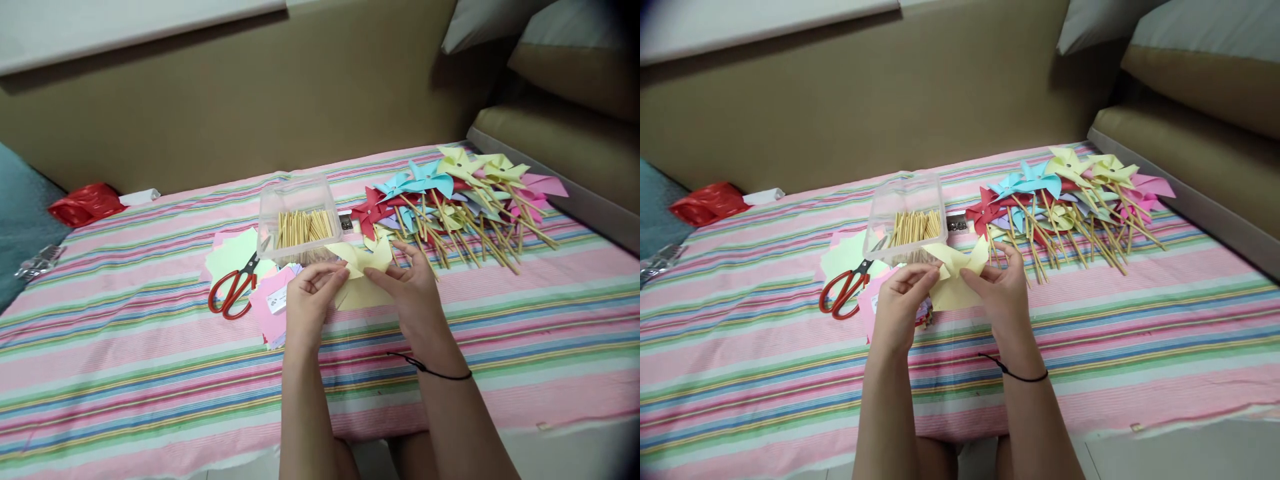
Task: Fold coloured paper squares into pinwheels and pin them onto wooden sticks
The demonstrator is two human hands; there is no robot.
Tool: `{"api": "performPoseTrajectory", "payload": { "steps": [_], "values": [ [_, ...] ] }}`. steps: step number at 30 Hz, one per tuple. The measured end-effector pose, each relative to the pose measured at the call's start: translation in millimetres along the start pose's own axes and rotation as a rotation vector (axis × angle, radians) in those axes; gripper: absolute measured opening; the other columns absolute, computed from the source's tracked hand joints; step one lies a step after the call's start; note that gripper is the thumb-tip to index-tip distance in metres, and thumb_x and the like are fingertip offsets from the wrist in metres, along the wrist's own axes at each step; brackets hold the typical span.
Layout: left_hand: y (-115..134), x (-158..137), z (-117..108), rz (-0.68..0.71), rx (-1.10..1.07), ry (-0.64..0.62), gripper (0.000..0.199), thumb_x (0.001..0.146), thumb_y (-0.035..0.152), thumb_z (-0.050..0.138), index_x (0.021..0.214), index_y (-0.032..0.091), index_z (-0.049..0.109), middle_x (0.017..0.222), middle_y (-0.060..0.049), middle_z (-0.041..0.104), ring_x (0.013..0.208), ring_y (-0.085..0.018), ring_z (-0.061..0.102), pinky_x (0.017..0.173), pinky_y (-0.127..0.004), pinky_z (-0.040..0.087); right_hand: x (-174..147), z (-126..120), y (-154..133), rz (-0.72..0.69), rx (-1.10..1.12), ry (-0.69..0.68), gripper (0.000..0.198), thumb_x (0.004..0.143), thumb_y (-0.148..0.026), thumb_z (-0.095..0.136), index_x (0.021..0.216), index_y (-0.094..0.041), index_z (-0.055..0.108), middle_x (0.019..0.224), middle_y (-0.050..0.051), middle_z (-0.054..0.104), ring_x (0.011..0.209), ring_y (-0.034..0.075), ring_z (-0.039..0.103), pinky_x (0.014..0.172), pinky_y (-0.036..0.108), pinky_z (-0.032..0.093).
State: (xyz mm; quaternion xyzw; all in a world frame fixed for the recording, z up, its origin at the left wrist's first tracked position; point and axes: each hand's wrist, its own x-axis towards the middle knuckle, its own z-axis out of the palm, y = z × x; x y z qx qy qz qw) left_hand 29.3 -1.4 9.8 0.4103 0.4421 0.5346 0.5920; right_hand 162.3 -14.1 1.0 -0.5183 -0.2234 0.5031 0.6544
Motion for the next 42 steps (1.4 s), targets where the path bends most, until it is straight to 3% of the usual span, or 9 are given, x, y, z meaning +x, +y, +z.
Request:
{"api": "performPoseTrajectory", "payload": {
  "steps": [4, 9, 15, 20, 27, 42],
  "values": [
    [-1, 0, -2, -0.001, 0.003, -0.033, 0.016, 0.064, 0.023, 0.080, 0.077, 0.017, 0.072, 0.098, -0.006, 0.074, 0.082, -0.014, 0.069, 0.074, -0.023, 0.054, -1, 1, -1, -0.012, 0.021, 0.006, 0.080, 0.049, -0.025, 0.086, 0.116, -0.023, 0.043, 0.071, 0.002, 0.075, 0.064, 0.022, 0.072, 0.061, 0.033, 0.057],
    [-3, 2, 3, 0.010, -0.019, 0.039, 0.023, 0.055, 0.018, 0.083, 0.073, 0.015, 0.069, 0.092, -0.005, 0.073, 0.075, -0.014, 0.070, 0.070, -0.023, 0.054, 0, 2, 2, -0.033, 0.021, 0.000, 0.080, 0.046, -0.027, 0.087, 0.113, -0.023, 0.044, 0.070, 0.002, 0.075, 0.063, 0.023, 0.072, 0.060, 0.034, 0.057],
    [-4, 3, 8, 0.015, -0.025, 0.096, 0.029, 0.056, 0.016, 0.082, 0.069, 0.015, 0.056, 0.080, -0.003, 0.072, 0.066, -0.010, 0.067, 0.064, -0.021, 0.053, -1, 4, 3, -0.036, 0.017, -0.014, 0.079, 0.047, -0.029, 0.087, 0.113, -0.024, 0.044, 0.072, 0.002, 0.075, 0.061, 0.022, 0.071, 0.060, 0.034, 0.058],
    [-4, 2, 10, -0.036, -0.051, 0.102, 0.043, 0.055, 0.019, 0.084, 0.074, 0.019, 0.045, 0.075, -0.002, 0.073, 0.066, -0.014, 0.068, 0.066, -0.025, 0.053, -3, 3, 1, -0.039, -0.016, -0.058, 0.078, 0.050, -0.030, 0.086, 0.114, -0.025, 0.043, 0.073, 0.001, 0.074, 0.066, 0.023, 0.072, 0.061, 0.036, 0.059],
    [-5, 1, 10, -0.039, 0.036, 0.088, 0.048, 0.058, 0.026, 0.082, 0.083, 0.022, 0.041, 0.066, -0.001, 0.072, 0.052, -0.014, 0.065, 0.052, -0.022, 0.047, -2, -1, 1, -0.028, -0.062, -0.113, 0.077, 0.051, -0.032, 0.087, 0.113, -0.027, 0.042, 0.076, 0.001, 0.074, 0.069, 0.025, 0.073, 0.064, 0.039, 0.060],
    [-5, 1, 11, 0.004, 0.083, 0.112, 0.049, 0.059, 0.026, 0.081, 0.087, 0.023, 0.041, 0.063, 0.002, 0.070, 0.048, -0.012, 0.061, 0.049, -0.019, 0.042, -3, 0, 0, -0.029, -0.051, -0.114, 0.076, 0.053, -0.031, 0.086, 0.115, -0.026, 0.042, 0.076, 0.001, 0.075, 0.071, 0.025, 0.073, 0.067, 0.040, 0.059]
  ]
}}
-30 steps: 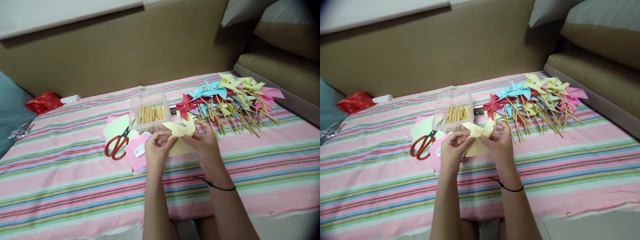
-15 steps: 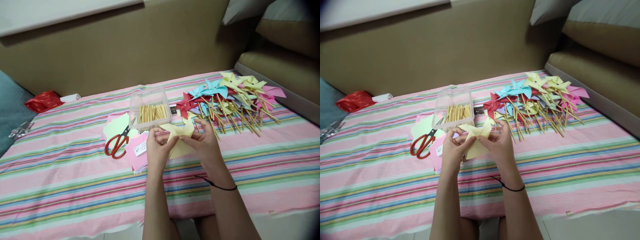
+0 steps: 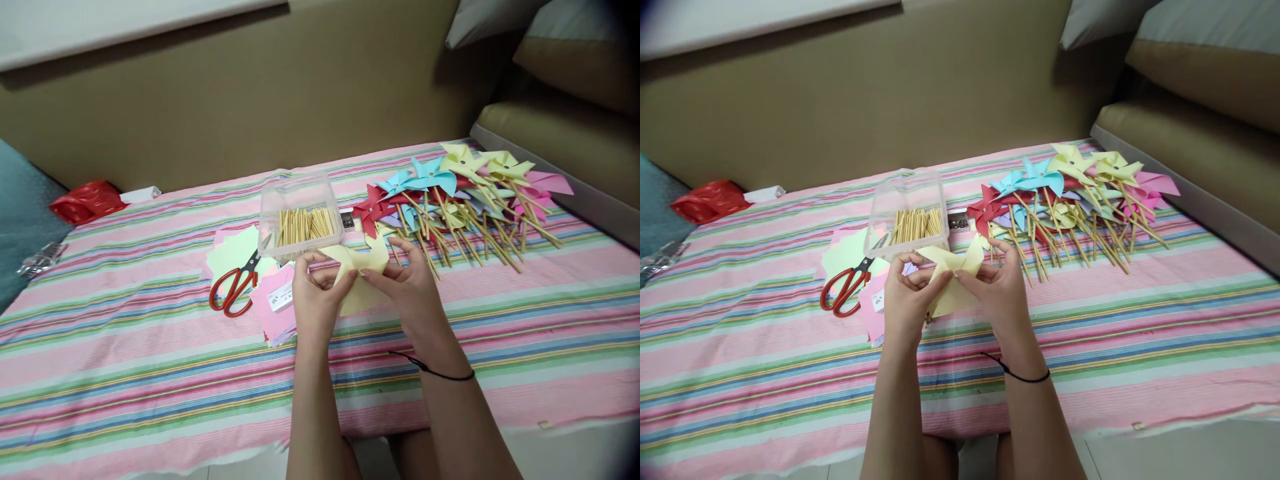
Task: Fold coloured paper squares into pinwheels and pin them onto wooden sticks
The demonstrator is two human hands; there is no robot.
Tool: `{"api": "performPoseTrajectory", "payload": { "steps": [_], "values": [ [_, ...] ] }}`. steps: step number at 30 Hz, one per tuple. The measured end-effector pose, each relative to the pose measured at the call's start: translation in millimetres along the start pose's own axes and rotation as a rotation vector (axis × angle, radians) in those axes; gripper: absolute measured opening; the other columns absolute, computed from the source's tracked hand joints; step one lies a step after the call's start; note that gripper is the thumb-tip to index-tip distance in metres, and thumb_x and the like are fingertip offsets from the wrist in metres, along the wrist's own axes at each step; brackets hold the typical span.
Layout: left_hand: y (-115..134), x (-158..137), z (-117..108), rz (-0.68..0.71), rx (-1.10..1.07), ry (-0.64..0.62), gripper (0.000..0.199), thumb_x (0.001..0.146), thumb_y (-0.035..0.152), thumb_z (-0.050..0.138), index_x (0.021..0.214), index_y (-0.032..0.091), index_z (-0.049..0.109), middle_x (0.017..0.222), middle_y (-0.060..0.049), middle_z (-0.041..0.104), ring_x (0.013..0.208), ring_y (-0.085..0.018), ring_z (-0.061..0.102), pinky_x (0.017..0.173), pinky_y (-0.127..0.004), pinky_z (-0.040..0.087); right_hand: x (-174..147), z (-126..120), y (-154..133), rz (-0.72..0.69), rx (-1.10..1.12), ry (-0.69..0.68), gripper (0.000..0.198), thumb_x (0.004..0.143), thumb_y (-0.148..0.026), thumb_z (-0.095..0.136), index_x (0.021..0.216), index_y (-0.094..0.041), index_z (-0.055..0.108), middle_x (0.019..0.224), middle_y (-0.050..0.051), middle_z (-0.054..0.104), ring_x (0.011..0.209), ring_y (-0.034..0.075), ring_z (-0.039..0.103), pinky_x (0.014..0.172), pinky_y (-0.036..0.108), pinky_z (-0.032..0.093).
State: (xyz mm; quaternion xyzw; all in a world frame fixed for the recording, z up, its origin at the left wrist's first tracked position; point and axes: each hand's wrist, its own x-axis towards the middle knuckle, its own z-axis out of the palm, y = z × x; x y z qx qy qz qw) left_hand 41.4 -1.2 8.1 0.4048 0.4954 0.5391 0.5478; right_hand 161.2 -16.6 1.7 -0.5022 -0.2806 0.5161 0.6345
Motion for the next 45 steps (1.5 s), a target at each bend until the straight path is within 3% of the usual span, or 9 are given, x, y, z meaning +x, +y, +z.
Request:
{"api": "performPoseTrajectory", "payload": {
  "steps": [34, 45],
  "values": [
    [3.1, -2.9, 1.3, 0.002, -0.046, -0.008, 0.053, 0.061, 0.023, 0.078, 0.090, 0.025, 0.034, 0.060, 0.003, 0.070, 0.045, -0.013, 0.061, 0.048, -0.020, 0.044, 0.0, -0.3, 0.4, 0.021, 0.013, -0.017, 0.077, 0.053, -0.029, 0.086, 0.117, -0.026, 0.043, 0.075, 0.001, 0.075, 0.068, 0.023, 0.072, 0.064, 0.038, 0.059],
    [5.9, -3.4, 1.2, 0.013, -0.038, 0.064, 0.054, 0.061, 0.022, 0.078, 0.090, 0.025, 0.033, 0.059, 0.005, 0.068, 0.045, -0.014, 0.061, 0.049, -0.022, 0.045, -0.7, 1.2, -1.6, 0.018, 0.003, -0.044, 0.088, 0.052, -0.036, 0.086, 0.127, -0.024, 0.041, 0.076, 0.002, 0.074, 0.073, 0.025, 0.072, 0.069, 0.039, 0.058]
  ]
}}
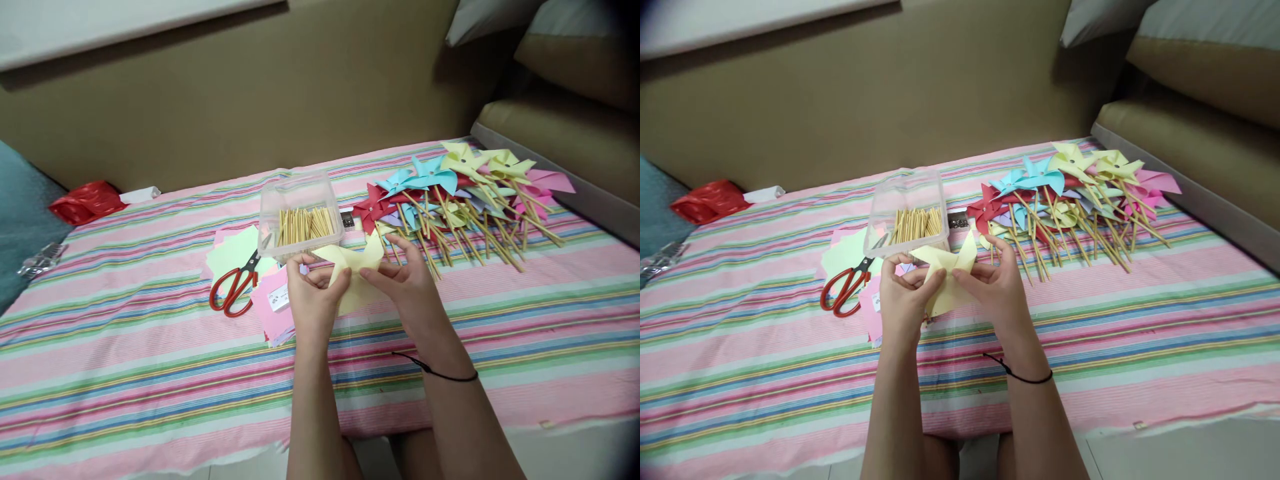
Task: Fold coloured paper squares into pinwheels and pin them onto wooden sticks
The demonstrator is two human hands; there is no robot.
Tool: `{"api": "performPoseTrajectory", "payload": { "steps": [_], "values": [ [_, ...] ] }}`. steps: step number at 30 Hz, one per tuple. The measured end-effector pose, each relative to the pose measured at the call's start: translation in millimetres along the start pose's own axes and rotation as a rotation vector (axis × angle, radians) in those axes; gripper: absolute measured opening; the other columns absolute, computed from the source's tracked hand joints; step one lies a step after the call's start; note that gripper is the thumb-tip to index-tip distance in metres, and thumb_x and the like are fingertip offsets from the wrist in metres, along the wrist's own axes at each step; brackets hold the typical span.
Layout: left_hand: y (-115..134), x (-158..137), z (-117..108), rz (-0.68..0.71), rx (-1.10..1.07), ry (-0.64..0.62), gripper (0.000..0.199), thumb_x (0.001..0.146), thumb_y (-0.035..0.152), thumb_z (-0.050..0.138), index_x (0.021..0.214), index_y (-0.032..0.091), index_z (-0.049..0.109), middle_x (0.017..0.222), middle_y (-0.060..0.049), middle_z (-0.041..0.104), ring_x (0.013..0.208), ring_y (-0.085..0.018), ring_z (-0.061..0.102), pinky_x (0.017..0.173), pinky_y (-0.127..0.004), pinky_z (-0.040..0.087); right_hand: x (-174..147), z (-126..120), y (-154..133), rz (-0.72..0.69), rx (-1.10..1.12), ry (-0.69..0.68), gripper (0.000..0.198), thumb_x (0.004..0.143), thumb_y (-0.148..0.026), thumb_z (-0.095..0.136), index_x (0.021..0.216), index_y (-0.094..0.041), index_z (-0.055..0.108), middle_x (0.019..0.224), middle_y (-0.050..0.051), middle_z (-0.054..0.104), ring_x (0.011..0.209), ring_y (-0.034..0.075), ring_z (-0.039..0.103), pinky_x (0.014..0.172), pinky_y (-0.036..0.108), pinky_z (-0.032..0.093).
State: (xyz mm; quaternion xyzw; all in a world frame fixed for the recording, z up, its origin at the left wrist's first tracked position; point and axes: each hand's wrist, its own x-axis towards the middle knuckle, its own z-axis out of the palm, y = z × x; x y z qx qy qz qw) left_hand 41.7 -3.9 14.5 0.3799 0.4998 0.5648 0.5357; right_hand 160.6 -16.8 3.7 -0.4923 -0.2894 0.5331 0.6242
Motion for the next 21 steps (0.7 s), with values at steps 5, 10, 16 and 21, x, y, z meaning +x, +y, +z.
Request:
{"api": "performPoseTrajectory", "payload": {
  "steps": [5, 10, 16, 21],
  "values": [
    [-2, 0, 0, -0.008, -0.002, -0.051, 0.053, 0.061, 0.022, 0.078, 0.090, 0.025, 0.033, 0.059, 0.004, 0.069, 0.046, -0.013, 0.061, 0.050, -0.021, 0.045, -1, -1, 0, -0.033, -0.009, -0.001, 0.081, 0.052, -0.031, 0.087, 0.120, -0.026, 0.043, 0.072, 0.000, 0.073, 0.070, 0.024, 0.072, 0.067, 0.039, 0.059],
    [-5, 2, -7, -0.058, 0.007, -0.145, 0.053, 0.063, 0.024, 0.077, 0.092, 0.024, 0.033, 0.062, 0.004, 0.069, 0.049, -0.013, 0.062, 0.051, -0.021, 0.045, 0, -6, 0, -0.024, -0.058, -0.026, 0.080, 0.051, -0.032, 0.087, 0.117, -0.026, 0.043, 0.068, -0.002, 0.072, 0.064, 0.023, 0.071, 0.061, 0.037, 0.059],
    [-5, 4, -13, -0.110, 0.046, -0.211, 0.058, 0.062, 0.024, 0.079, 0.097, 0.024, 0.032, 0.065, 0.003, 0.070, 0.054, -0.014, 0.065, 0.054, -0.023, 0.049, 0, -10, 0, -0.017, -0.133, -0.068, 0.077, 0.054, -0.030, 0.086, 0.118, -0.027, 0.042, 0.066, -0.003, 0.072, 0.061, 0.023, 0.070, 0.055, 0.034, 0.058],
    [-2, 4, -14, -0.132, 0.051, -0.174, 0.062, 0.058, 0.022, 0.081, 0.096, 0.024, 0.032, 0.061, 0.004, 0.068, 0.050, -0.014, 0.063, 0.053, -0.024, 0.050, 2, -11, 0, 0.022, -0.138, -0.086, 0.082, 0.052, -0.030, 0.086, 0.121, -0.026, 0.042, 0.063, -0.004, 0.070, 0.060, 0.022, 0.070, 0.053, 0.032, 0.057]
  ]
}}
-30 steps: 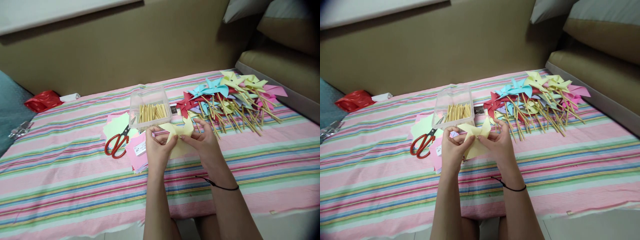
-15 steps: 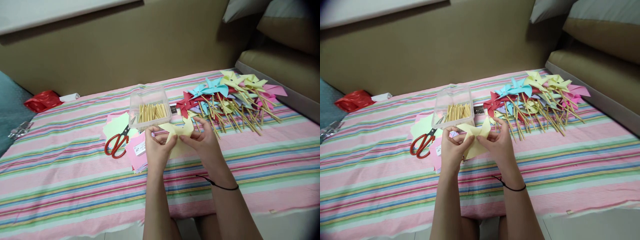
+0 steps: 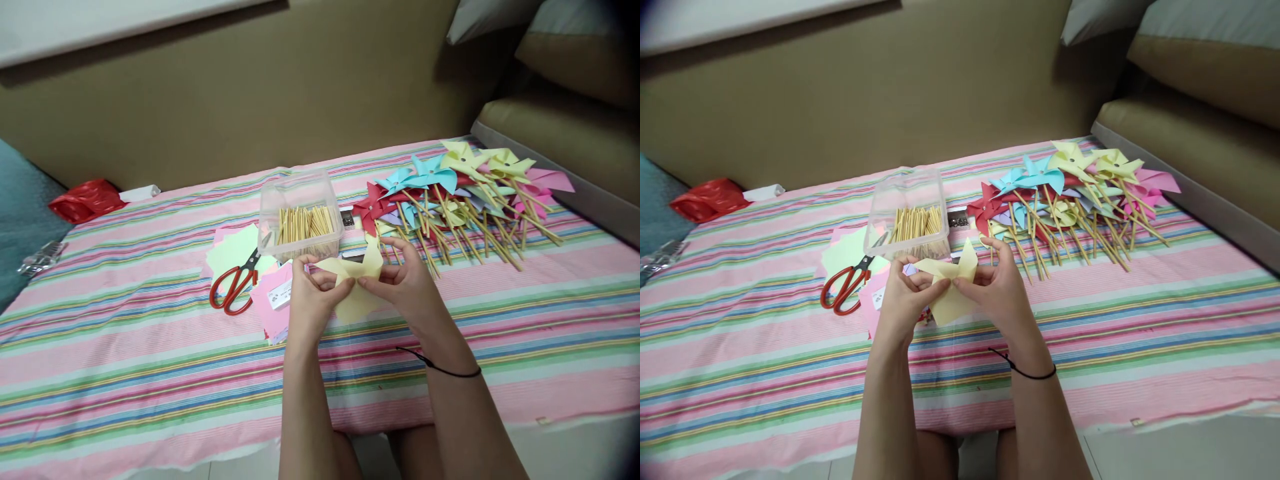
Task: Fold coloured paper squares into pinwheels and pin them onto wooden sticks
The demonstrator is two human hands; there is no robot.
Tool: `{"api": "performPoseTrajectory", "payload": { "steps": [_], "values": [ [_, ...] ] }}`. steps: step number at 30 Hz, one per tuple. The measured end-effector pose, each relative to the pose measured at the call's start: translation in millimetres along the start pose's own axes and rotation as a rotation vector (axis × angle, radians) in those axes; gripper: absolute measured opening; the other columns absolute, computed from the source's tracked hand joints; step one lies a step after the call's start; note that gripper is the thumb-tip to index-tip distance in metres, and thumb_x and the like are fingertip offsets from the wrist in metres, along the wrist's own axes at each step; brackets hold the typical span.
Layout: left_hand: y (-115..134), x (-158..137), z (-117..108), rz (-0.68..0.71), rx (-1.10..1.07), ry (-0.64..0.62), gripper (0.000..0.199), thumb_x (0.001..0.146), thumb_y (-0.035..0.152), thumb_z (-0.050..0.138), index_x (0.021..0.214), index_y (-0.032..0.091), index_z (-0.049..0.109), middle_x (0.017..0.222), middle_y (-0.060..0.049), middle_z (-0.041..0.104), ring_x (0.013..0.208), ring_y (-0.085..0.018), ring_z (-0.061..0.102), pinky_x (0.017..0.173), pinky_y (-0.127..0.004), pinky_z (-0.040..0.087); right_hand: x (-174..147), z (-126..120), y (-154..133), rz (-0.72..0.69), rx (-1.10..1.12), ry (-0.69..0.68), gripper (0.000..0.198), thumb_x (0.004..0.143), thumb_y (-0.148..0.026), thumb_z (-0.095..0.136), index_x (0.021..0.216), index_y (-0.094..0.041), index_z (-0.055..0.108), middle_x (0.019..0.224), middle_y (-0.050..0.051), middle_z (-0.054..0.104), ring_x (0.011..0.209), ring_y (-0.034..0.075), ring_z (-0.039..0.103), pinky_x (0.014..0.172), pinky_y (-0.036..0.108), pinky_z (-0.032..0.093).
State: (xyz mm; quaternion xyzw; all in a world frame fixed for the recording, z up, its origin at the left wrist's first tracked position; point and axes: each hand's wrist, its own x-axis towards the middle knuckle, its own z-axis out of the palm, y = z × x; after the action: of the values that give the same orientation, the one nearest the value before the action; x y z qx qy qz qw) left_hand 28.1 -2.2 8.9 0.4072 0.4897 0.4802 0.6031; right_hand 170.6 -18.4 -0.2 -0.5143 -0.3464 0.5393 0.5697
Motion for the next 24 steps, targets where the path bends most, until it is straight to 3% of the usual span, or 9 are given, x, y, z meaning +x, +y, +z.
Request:
{"api": "performPoseTrajectory", "payload": {
  "steps": [9, 16, 21, 24],
  "values": [
    [1, -1, -2, -0.031, -0.030, 0.024, 0.062, 0.057, 0.020, 0.081, 0.096, 0.023, 0.032, 0.061, 0.003, 0.069, 0.049, -0.014, 0.062, 0.053, -0.024, 0.049, 1, -1, 2, -0.018, -0.025, -0.025, 0.078, 0.056, -0.031, 0.085, 0.122, -0.027, 0.043, 0.067, -0.002, 0.071, 0.059, 0.021, 0.069, 0.053, 0.032, 0.056],
    [-1, 5, -1, 0.028, -0.191, 0.238, 0.067, 0.052, 0.019, 0.082, 0.100, 0.021, 0.036, 0.060, 0.003, 0.066, 0.051, -0.016, 0.063, 0.057, -0.028, 0.051, 2, -13, -4, -0.167, 0.030, 0.090, 0.040, 0.075, -0.035, 0.073, 0.110, -0.026, 0.057, 0.087, 0.002, 0.075, 0.081, 0.018, 0.069, 0.074, 0.032, 0.056],
    [0, 8, 1, 0.090, -0.387, 0.359, 0.065, 0.051, 0.015, 0.082, 0.100, 0.018, 0.039, 0.064, 0.002, 0.067, 0.056, -0.014, 0.065, 0.060, -0.027, 0.052, 0, -13, -2, -0.240, 0.063, -0.039, 0.020, 0.083, -0.029, 0.065, 0.103, -0.028, 0.066, 0.115, 0.002, 0.069, 0.102, 0.019, 0.065, 0.084, 0.034, 0.054],
    [1, 8, 5, 0.108, -0.466, 0.419, 0.060, 0.052, 0.013, 0.081, 0.097, 0.017, 0.042, 0.072, -0.002, 0.070, 0.060, -0.014, 0.066, 0.062, -0.027, 0.053, -1, -8, 2, -0.240, -0.009, -0.144, 0.016, 0.084, -0.026, 0.064, 0.098, -0.027, 0.072, 0.109, 0.002, 0.071, 0.101, 0.020, 0.065, 0.086, 0.035, 0.054]
  ]
}}
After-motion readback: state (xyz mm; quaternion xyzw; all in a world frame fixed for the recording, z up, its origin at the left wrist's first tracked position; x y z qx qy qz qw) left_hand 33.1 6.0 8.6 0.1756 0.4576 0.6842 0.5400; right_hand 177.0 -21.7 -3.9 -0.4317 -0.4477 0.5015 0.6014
